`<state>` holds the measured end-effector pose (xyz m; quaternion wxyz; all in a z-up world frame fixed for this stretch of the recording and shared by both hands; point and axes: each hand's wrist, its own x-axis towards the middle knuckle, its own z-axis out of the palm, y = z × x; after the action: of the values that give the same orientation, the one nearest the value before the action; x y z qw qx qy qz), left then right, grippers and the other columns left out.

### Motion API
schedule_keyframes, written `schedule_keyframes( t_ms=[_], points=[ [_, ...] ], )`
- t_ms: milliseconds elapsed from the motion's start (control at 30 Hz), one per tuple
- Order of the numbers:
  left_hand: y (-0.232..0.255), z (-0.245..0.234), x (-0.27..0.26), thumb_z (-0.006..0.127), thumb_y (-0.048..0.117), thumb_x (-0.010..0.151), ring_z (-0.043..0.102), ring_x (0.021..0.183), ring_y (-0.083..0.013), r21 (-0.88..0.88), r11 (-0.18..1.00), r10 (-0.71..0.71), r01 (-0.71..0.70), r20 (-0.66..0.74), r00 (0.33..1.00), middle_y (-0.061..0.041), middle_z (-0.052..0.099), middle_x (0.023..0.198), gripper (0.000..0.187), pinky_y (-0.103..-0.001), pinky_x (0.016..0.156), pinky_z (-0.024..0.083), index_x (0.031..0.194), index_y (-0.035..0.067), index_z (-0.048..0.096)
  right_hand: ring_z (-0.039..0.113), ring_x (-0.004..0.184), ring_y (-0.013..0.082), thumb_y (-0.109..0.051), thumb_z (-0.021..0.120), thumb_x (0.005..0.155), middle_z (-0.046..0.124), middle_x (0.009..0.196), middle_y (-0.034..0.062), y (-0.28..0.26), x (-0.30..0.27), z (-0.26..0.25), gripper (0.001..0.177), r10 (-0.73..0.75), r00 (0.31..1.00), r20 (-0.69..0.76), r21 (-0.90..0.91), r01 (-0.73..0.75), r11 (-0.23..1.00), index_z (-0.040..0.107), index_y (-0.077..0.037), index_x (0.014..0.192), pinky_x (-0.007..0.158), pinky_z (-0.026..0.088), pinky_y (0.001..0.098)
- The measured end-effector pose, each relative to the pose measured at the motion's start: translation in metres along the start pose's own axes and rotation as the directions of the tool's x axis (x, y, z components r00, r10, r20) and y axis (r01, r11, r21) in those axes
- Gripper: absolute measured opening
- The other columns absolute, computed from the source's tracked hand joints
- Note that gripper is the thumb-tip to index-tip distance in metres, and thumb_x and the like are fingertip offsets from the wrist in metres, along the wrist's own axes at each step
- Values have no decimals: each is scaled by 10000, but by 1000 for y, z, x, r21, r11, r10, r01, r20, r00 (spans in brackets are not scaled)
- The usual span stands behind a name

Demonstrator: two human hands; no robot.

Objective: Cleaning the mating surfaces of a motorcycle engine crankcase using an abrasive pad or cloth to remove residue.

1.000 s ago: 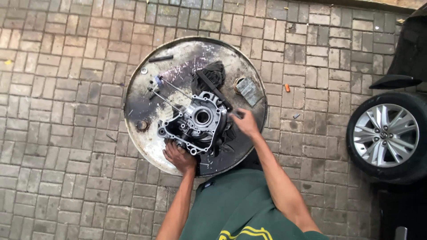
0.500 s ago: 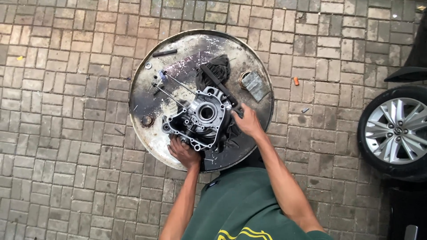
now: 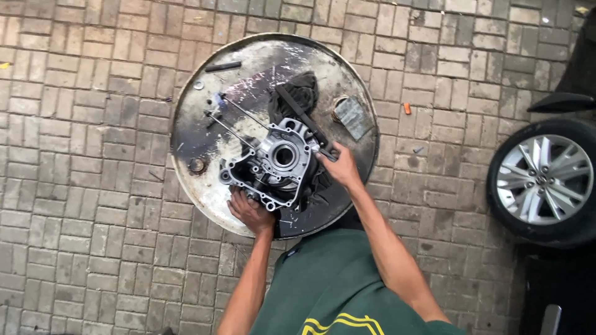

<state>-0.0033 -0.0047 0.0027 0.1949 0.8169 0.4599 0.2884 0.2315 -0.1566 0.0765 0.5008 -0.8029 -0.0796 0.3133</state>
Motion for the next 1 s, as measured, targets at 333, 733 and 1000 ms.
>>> schedule_keyframes(
  t_ms=[333,733,1000],
  points=[
    [-11,5,-2,68,462,1072,508,1292,-377,22,1000,20,-20,-1,1000,-191,587,1329,718,-572,1133,265,1180,-12,596,667,766,248,-257,756,920,739,767,140,10,12,8,114,-9,999,34,-15,9,1000,674,-178,924,748,511,388],
    [-9,4,-2,53,496,1051,507,1295,-367,-17,1000,22,-22,1,1000,-167,587,1331,720,-580,1133,250,1161,22,584,696,923,342,-298,802,851,736,934,190,13,25,12,205,51,999,-4,-85,-51,995,705,-143,943,846,537,447],
    [-18,8,-9,33,517,1047,497,1305,-362,-7,1000,1,-1,15,1000,-159,584,1352,744,-573,1129,251,1153,34,589,700,892,350,-205,715,965,726,931,188,-15,6,-12,122,-20,999,26,-29,20,999,620,-135,931,822,540,496]
  ],
)
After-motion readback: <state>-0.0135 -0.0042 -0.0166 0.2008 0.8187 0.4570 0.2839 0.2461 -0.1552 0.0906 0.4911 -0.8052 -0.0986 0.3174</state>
